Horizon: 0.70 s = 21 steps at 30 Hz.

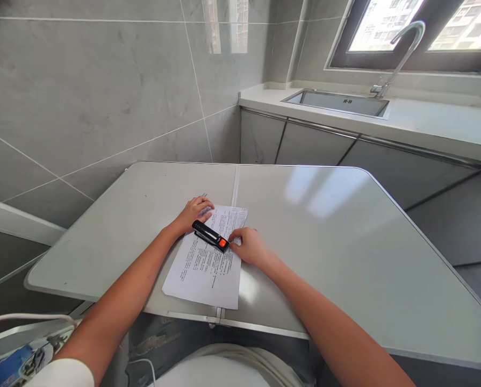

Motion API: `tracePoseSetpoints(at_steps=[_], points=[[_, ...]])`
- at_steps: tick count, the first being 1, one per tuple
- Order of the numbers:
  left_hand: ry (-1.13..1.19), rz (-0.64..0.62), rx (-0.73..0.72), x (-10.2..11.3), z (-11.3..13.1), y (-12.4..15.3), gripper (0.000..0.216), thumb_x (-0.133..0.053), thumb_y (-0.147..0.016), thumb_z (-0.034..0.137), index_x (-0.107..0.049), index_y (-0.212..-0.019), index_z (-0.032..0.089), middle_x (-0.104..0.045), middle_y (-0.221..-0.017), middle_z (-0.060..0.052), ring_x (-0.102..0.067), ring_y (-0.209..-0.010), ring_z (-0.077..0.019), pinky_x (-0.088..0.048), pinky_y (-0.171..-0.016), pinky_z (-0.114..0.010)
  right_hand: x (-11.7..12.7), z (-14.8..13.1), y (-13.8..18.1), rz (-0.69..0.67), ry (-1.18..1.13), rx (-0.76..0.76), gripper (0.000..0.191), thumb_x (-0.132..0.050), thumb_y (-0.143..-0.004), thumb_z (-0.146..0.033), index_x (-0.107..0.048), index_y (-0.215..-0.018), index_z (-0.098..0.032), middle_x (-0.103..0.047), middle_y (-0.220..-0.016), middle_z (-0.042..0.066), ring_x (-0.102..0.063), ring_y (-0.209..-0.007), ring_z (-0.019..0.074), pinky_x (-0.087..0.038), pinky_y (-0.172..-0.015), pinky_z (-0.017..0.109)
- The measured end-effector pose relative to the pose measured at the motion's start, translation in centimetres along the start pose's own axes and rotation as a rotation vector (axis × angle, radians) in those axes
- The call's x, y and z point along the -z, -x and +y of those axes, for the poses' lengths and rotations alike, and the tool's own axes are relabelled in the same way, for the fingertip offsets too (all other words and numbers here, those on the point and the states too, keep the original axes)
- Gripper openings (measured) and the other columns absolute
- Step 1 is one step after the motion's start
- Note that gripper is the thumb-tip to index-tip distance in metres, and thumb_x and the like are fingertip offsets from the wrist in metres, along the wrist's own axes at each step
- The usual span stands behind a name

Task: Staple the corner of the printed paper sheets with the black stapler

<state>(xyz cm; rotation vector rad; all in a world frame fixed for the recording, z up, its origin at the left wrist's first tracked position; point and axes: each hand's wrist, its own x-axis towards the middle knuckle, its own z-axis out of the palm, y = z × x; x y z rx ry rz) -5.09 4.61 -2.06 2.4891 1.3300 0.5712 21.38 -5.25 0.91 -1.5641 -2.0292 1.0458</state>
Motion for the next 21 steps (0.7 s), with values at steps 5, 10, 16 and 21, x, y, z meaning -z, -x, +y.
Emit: tracePoseSetpoints(at_steps=[5, 10, 16, 21], points=[[0.048, 0.04, 0.01, 0.1, -0.3, -0.1, 0.02, -0.06, -0.096, 0.027, -0.069, -0.113, 0.024, -0.063, -0.123, -0.008, -0.058, -0.118, -0.0264, -0.043, -0.108, -0.046, -0.4, -0.4, 0.1, 0.08, -0.097, 0.08, 0.024, -0.06, -0.077, -0.016, -0.079, -0.09, -0.021, -0.073, -0.081, 0.0, -0.057, -0.066, 0.0142, -0.043, -0.067, 0.026], [0.019, 0.01, -0.02, 0.1, -0.1, -0.1, 0.02, -0.06, -0.097, 0.028, -0.07, -0.113, 0.023, -0.064, -0.12, -0.007, -0.059, -0.112, -0.026, -0.044, -0.103, -0.045, 1.4, -0.3, -0.1, -0.011, -0.187, -0.108, 0.02, -0.063, -0.072, -0.015, -0.077, -0.086, -0.02, -0.064, -0.06, -0.003, -0.058, -0.053, 0.014, -0.044, -0.057, 0.025], [0.01, -0.01, -0.074, 0.4, 0.6, 0.2, 0.019, -0.06, -0.098, 0.029, -0.069, -0.114, 0.024, -0.061, -0.127, -0.007, -0.056, -0.118, -0.0259, -0.038, -0.11, -0.048, 3.4, 0.4, -0.4, -0.131, -0.171, -0.205, 0.016, -0.066, -0.067, -0.011, -0.075, -0.076, -0.019, -0.067, -0.067, -0.001, -0.058, -0.054, 0.0135, -0.043, -0.053, 0.024], [0.004, -0.003, -0.139, 0.6, 0.9, 0.1, 0.015, -0.062, -0.098, 0.027, -0.075, -0.103, 0.024, -0.06, -0.128, -0.008, -0.054, -0.119, -0.0262, -0.038, -0.11, -0.048, 4.0, 1.2, -0.3, -0.121, 0.094, -0.043, 0.016, -0.069, -0.069, -0.01, -0.078, -0.072, -0.023, -0.068, -0.079, 0.002, -0.06, -0.07, 0.0171, -0.042, -0.06, 0.026]])
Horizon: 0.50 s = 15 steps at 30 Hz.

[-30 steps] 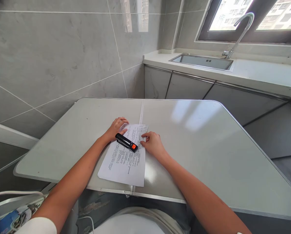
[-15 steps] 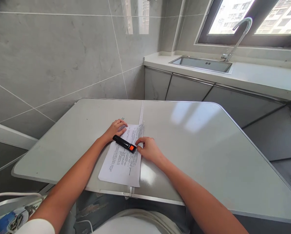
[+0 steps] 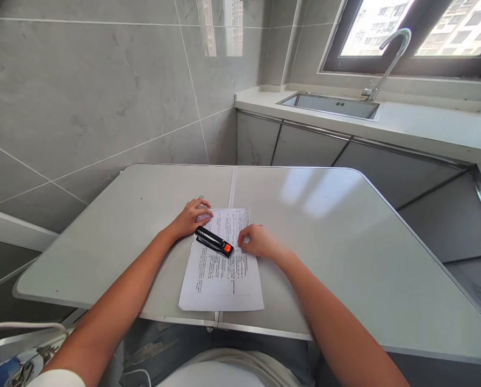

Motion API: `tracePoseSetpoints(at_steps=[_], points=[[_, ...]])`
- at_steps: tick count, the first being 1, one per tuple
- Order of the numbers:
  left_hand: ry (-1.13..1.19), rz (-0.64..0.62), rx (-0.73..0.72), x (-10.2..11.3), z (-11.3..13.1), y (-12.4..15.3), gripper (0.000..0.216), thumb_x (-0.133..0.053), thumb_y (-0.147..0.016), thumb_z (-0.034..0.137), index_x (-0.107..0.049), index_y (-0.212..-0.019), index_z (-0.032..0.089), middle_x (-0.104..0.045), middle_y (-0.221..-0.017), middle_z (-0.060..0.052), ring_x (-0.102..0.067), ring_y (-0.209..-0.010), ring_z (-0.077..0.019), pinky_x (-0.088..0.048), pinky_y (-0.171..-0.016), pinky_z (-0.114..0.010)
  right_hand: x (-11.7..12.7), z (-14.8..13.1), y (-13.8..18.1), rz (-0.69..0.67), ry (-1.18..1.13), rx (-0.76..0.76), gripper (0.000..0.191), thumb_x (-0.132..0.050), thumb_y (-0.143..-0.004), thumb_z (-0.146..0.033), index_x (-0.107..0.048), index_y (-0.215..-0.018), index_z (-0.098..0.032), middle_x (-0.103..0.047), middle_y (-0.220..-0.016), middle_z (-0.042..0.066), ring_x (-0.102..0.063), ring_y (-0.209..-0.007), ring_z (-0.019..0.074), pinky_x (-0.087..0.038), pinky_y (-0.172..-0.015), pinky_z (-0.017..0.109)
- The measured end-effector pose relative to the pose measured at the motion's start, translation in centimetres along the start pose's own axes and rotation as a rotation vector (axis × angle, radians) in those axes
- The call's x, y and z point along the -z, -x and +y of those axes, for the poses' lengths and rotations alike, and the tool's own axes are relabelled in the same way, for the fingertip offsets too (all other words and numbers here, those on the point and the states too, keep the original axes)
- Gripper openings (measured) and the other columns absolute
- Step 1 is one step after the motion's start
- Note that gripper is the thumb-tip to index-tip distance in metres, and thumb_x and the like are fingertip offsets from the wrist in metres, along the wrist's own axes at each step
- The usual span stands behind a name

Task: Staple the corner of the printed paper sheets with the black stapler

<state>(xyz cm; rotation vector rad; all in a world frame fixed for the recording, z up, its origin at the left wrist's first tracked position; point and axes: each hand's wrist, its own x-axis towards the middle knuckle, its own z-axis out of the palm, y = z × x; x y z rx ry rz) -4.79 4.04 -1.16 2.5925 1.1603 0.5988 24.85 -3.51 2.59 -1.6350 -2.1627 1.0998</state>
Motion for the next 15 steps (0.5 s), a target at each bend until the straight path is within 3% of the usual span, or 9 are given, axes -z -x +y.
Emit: tracePoseSetpoints(at_steps=[2, 4, 6, 9, 11, 15], points=[[-0.007, 0.009, -0.013, 0.0, 0.1, -0.1, 0.015, -0.062, -0.098, 0.026, -0.077, -0.098, 0.025, -0.061, -0.122, -0.008, -0.055, -0.115, -0.0256, -0.04, -0.107, -0.048, -0.2, 0.0, 0.0, 0.141, 0.053, 0.035, 0.011, -0.071, -0.077, -0.016, -0.077, -0.072, -0.023, -0.066, -0.084, 0.005, -0.061, -0.077, 0.0198, -0.042, -0.063, 0.028], [0.011, 0.021, -0.008, 0.0, 0.1, -0.2, 0.015, -0.063, -0.098, 0.026, -0.078, -0.097, 0.025, -0.062, -0.116, -0.008, -0.056, -0.11, -0.0247, -0.042, -0.104, -0.047, -0.7, -0.3, 0.0, 0.388, 0.062, 0.067, 0.016, -0.069, -0.087, -0.028, -0.074, -0.073, -0.022, -0.062, -0.086, 0.006, -0.06, -0.078, 0.0202, -0.043, -0.065, 0.03], [0.083, 0.024, -0.014, -0.1, 0.0, -0.2, 0.016, -0.062, -0.098, 0.027, -0.078, -0.099, 0.025, -0.062, -0.111, -0.008, -0.057, -0.105, -0.023, -0.047, -0.099, -0.044, -1.5, -1.0, 0.1, 0.508, 0.019, 0.204, 0.022, -0.064, -0.095, -0.037, -0.07, -0.08, -0.022, -0.061, -0.089, 0.005, -0.058, -0.078, 0.0191, -0.045, -0.07, 0.031], [0.224, -0.003, -0.029, -0.2, -0.2, -0.1, 0.019, -0.057, -0.101, 0.027, -0.076, -0.104, 0.023, -0.063, -0.105, -0.007, -0.06, -0.099, -0.0203, -0.052, -0.09, -0.039, -3.1, -2.0, 0.3, 0.321, -0.009, 0.46, 0.028, -0.074, -0.09, -0.046, -0.066, -0.104, -0.023, -0.064, -0.1, 0.005, -0.06, -0.088, 0.0208, -0.049, -0.078, 0.032], [0.264, -0.011, -0.023, -0.4, -0.4, 0.0, 0.02, -0.056, -0.102, 0.028, -0.076, -0.105, 0.024, -0.064, -0.104, -0.006, -0.061, -0.097, -0.0194, -0.053, -0.087, -0.038, -4.1, -2.3, 0.5, 0.186, 0.077, 0.514, 0.042, -0.079, -0.085, -0.043, -0.062, -0.117, -0.023, -0.065, -0.105, 0.006, -0.06, -0.093, 0.0232, -0.049, -0.08, 0.035], [0.251, 0.004, -0.034, -0.6, -0.8, 0.0, 0.019, -0.058, -0.101, 0.027, -0.076, -0.104, 0.024, -0.065, -0.102, -0.006, -0.061, -0.096, -0.0194, -0.053, -0.088, -0.038, -4.9, -2.1, 0.2, 0.201, 0.149, 0.508, 0.031, -0.066, -0.094, -0.023, -0.06, -0.125, -0.023, -0.068, -0.11, 0.007, -0.061, -0.101, 0.0247, -0.048, -0.085, 0.037]])
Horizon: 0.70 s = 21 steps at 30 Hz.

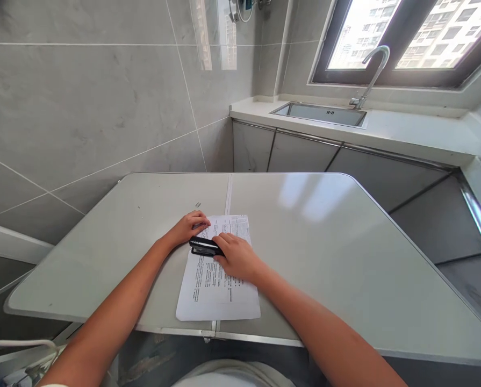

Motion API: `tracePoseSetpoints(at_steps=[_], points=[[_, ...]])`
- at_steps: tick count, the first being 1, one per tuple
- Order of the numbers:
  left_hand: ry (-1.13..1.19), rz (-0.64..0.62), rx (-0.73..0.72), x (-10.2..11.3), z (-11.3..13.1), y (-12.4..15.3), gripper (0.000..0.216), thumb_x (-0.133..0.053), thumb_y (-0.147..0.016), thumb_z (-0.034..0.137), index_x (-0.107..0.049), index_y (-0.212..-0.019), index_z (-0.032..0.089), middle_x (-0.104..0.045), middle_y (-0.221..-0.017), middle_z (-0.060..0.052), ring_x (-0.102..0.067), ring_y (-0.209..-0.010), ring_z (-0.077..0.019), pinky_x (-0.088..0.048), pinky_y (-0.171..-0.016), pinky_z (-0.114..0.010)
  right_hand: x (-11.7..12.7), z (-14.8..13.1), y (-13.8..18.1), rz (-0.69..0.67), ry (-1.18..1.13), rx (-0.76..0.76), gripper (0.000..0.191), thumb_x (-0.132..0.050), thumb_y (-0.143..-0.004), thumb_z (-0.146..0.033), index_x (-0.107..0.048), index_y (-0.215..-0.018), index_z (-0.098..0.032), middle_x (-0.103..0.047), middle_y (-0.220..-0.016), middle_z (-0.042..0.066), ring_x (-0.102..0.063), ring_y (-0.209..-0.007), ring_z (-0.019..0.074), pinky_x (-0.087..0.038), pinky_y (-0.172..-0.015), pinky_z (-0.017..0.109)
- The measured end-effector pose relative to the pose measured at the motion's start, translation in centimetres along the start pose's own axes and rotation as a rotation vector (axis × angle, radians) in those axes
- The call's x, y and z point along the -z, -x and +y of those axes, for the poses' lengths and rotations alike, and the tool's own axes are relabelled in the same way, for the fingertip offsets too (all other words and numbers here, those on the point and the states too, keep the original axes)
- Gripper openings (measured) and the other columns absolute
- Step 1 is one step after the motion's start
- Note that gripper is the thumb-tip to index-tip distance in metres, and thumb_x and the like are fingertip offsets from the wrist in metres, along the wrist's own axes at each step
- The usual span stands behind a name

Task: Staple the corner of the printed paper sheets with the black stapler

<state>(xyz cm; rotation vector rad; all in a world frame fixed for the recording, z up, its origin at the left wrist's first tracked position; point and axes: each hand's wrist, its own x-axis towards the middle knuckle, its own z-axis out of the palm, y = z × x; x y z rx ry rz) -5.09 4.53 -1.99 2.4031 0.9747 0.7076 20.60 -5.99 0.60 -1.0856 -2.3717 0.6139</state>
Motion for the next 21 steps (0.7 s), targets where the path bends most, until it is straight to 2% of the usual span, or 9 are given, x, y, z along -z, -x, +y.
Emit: tracePoseSetpoints(at_steps=[3, 6, 11, 16, 21], points=[[0.001, -0.009, 0.0, 0.0, 0.0, -0.1, 0.018, -0.059, -0.099, 0.022, -0.077, -0.103, 0.023, -0.066, -0.101, -0.006, -0.061, -0.095, -0.0189, -0.053, -0.088, -0.037, 0.1, 1.0, -0.4, 0.154, -0.048, -0.047, 0.032, -0.06, -0.097, -0.018, -0.06, -0.128, -0.025, -0.069, -0.113, 0.007, -0.06, -0.104, 0.0247, -0.048, -0.086, 0.037], [0.011, -0.015, 0.014, 0.2, 0.1, -0.1, 0.023, -0.056, -0.096, 0.013, -0.077, -0.102, 0.022, -0.067, -0.102, -0.006, -0.062, -0.097, -0.0188, -0.052, -0.089, -0.036, 0.3, 2.3, -0.9, 0.266, -0.071, -0.115, 0.029, -0.062, -0.095, -0.017, -0.063, -0.123, -0.026, -0.071, -0.109, 0.006, -0.062, -0.101, 0.0246, -0.047, -0.09, 0.04], [0.055, -0.017, 0.058, 0.5, 0.0, -0.1, 0.026, -0.052, -0.097, 0.016, -0.077, -0.102, 0.022, -0.068, -0.103, -0.006, -0.063, -0.095, -0.0178, -0.053, -0.087, -0.035, 0.1, 3.9, -1.5, 0.243, -0.12, -0.171, 0.029, -0.063, -0.092, -0.015, -0.065, -0.118, -0.026, -0.073, -0.114, 0.004, -0.064, -0.105, 0.024, -0.044, -0.097, 0.042], [0.064, -0.025, 0.043, 0.5, 0.0, 0.0, 0.026, -0.052, -0.096, 0.016, -0.076, -0.102, 0.022, -0.071, -0.107, -0.007, -0.064, -0.1, -0.0194, -0.053, -0.089, -0.036, 0.0, 4.2, -1.5, 0.24, -0.192, -0.198, 0.028, -0.065, -0.089, -0.02, -0.062, -0.116, -0.026, -0.071, -0.106, 0.003, -0.064, -0.098, 0.0224, -0.047, -0.088, 0.037], [0.053, -0.055, -0.006, 0.7, 0.3, 0.3, 0.036, -0.048, -0.086, 0.006, -0.076, -0.101, 0.022, -0.074, -0.108, -0.006, -0.066, -0.103, -0.0204, -0.051, -0.099, -0.038, 0.1, 4.0, -1.2, 0.22, -0.234, -0.238, 0.028, -0.068, -0.086, -0.026, -0.054, -0.11, -0.027, -0.07, -0.104, 0.001, -0.064, -0.092, 0.0216, -0.048, -0.082, 0.035]])
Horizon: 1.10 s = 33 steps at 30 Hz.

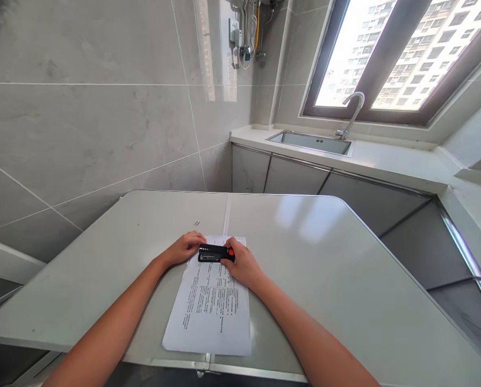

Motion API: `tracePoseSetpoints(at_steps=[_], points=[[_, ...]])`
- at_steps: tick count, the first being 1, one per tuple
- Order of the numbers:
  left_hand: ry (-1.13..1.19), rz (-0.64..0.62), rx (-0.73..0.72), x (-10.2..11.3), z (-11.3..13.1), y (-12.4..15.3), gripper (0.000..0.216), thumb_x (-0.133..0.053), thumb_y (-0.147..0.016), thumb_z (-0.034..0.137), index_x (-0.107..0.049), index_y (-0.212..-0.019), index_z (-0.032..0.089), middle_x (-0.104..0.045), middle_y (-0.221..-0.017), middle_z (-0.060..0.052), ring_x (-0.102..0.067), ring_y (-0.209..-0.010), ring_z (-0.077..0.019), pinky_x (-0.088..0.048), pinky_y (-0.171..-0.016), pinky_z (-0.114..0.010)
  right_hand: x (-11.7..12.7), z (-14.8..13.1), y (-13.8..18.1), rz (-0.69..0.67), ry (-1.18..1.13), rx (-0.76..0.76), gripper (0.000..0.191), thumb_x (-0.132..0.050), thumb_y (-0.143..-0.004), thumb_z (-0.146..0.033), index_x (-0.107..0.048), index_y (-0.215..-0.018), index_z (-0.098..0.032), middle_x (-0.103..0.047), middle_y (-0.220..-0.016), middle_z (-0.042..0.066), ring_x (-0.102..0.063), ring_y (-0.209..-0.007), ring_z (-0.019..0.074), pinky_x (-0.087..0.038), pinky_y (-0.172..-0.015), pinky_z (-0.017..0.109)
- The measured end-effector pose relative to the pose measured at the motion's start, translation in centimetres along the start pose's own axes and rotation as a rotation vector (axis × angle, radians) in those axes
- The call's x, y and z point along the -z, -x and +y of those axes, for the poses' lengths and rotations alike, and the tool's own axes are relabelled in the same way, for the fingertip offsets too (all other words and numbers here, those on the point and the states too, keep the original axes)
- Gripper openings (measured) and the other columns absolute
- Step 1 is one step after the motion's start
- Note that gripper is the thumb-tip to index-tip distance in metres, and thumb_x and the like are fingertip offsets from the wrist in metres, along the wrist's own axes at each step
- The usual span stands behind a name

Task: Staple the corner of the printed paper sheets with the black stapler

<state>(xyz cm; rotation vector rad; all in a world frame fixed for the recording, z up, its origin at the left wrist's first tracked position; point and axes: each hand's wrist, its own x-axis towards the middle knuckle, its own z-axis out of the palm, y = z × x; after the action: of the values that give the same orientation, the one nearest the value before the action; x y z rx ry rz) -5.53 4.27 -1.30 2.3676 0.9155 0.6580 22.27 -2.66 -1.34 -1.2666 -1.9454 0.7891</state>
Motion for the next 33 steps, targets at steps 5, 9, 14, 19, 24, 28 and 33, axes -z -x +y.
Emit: tracePoseSetpoints(at_steps=[5, 9, 14, 19, 24, 28, 33], points=[[0.171, -0.079, 0.049, 1.0, 1.0, 0.3, 0.038, -0.049, -0.08, 0.007, -0.076, -0.104, 0.02, -0.074, -0.109, -0.006, -0.066, -0.102, -0.0213, -0.052, -0.092, -0.033, 0.1, 0.3, 0.0, -0.007, -0.013, -0.021, 0.033, -0.073, -0.083, -0.032, -0.056, -0.111, -0.027, -0.07, -0.104, 0.001, -0.064, -0.093, 0.022, -0.05, -0.084, 0.037], [0.277, -0.248, 0.03, 1.9, 1.6, 0.2, 0.033, -0.064, -0.084, 0.021, -0.072, -0.115, 0.018, -0.071, -0.113, -0.007, -0.063, -0.105, -0.0238, -0.05, -0.092, -0.032, 0.1, 0.8, -0.3, 0.091, -0.085, -0.048, 0.044, -0.08, -0.077, -0.035, -0.058, -0.114, -0.026, -0.071, -0.111, 0.003, -0.067, -0.094, 0.021, -0.053, -0.087, 0.038], [0.263, -0.283, 0.057, 1.9, 1.3, 0.2, 0.04, -0.08, -0.083, 0.044, -0.073, -0.113, 0.019, -0.069, -0.111, -0.008, -0.061, -0.104, -0.0238, -0.048, -0.088, -0.031, 0.2, 0.7, -0.3, 0.152, -0.09, -0.029, 0.023, -0.081, -0.077, -0.038, -0.064, -0.086, -0.025, -0.076, -0.098, 0.001, -0.069, -0.085, 0.0205, -0.055, -0.086, 0.038], [0.299, -0.246, 0.071, 1.5, 0.7, 0.2, 0.043, -0.085, -0.079, 0.051, -0.076, -0.106, 0.018, -0.068, -0.101, -0.006, -0.06, -0.092, -0.0199, -0.046, -0.08, -0.028, 0.3, 0.5, -0.5, 0.187, -0.177, -0.099, 0.026, -0.084, -0.072, -0.045, -0.071, -0.079, -0.023, -0.079, -0.092, 0.005, -0.073, -0.082, 0.024, -0.058, -0.085, 0.041], [0.315, -0.227, 0.069, 1.3, 0.3, 0.2, 0.046, -0.087, -0.076, 0.053, -0.076, -0.103, 0.018, -0.066, -0.096, -0.005, -0.058, -0.087, -0.0188, -0.045, -0.076, -0.028, 0.5, 0.4, -0.9, 0.17, -0.175, -0.13, 0.029, -0.086, -0.069, -0.045, -0.078, -0.085, -0.021, -0.077, -0.078, 0.005, -0.073, -0.078, 0.0247, -0.057, -0.083, 0.04], [0.29, -0.214, 0.06, 1.3, 0.4, 0.2, 0.046, -0.086, -0.076, 0.053, -0.076, -0.102, 0.017, -0.066, -0.094, -0.005, -0.058, -0.087, -0.0193, -0.045, -0.076, -0.028, 0.7, 0.4, -0.9, 0.148, -0.138, -0.113, 0.025, -0.085, -0.072, -0.044, -0.077, -0.081, -0.022, -0.078, -0.083, 0.004, -0.072, -0.082, 0.0241, -0.055, -0.085, 0.04], [0.306, -0.231, 0.055, 1.6, 1.0, 0.2, 0.041, -0.083, -0.08, 0.049, -0.074, -0.103, 0.017, -0.067, -0.1, -0.007, -0.058, -0.09, -0.0198, -0.046, -0.079, -0.029, 0.8, 0.4, -0.8, 0.159, -0.098, -0.088, 0.023, -0.083, -0.074, -0.043, -0.072, -0.07, -0.023, -0.079, -0.095, 0.005, -0.071, -0.084, 0.0223, -0.053, -0.084, 0.038]])
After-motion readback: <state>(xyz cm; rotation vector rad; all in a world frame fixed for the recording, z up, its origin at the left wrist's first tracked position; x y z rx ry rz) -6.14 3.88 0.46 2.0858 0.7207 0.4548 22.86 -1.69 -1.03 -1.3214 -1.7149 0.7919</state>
